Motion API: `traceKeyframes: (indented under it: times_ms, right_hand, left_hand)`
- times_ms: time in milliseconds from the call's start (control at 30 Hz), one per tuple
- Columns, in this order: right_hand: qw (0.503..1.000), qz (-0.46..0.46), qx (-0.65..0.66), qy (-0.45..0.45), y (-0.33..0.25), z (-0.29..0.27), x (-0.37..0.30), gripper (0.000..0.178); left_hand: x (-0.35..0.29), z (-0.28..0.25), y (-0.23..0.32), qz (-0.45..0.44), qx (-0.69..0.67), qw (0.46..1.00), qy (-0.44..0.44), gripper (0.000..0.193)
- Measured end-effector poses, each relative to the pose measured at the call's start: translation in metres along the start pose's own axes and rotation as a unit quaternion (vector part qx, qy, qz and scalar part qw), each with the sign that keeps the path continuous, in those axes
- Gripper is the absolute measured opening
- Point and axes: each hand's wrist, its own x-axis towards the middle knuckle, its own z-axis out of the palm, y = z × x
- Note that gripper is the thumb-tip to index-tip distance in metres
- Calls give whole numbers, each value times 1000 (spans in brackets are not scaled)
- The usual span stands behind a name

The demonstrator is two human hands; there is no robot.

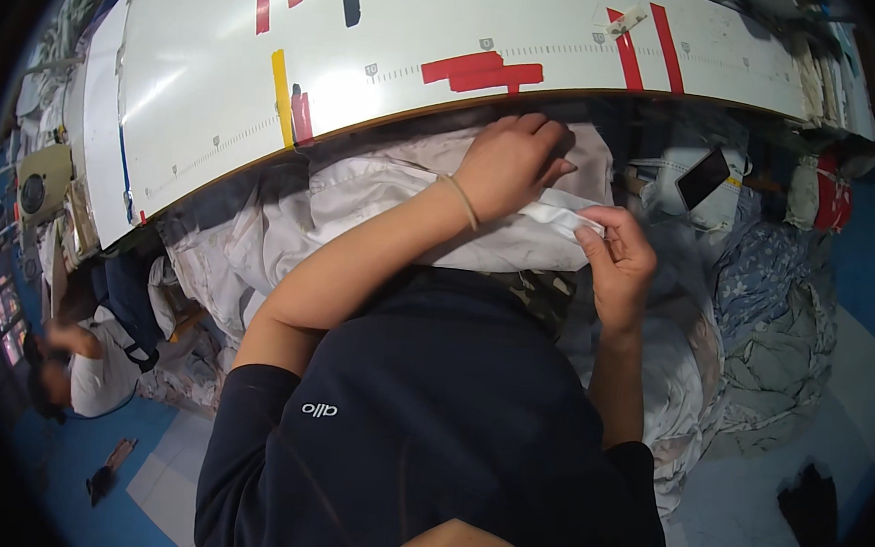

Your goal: Sewing pieces of white fabric together using an industrial sewing machine to assemble pillows or pillowcases.

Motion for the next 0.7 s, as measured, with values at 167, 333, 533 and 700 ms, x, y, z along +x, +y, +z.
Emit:
traceKeyframes:
  times_ms: [167,333,533,700]
  right_hand:
    - [999,-45,5,-19,-16,2,-7,15]
    - [996,-47,64,-36,-25,0,-10,12]
    - [985,-147,-45,-78,-27,-4,-3,11]
    - [996,-66,-39,44,-15,1,12,14]
  left_hand:
    - [14,4,-3,-106,15,994,-23,33]
    - [24,8,-9,-170,10,982,-80,24]
    - [16,-7,-11,-64,-133,987,-61,19]
    - [1,-28,8,21,-238,971,-22,25]
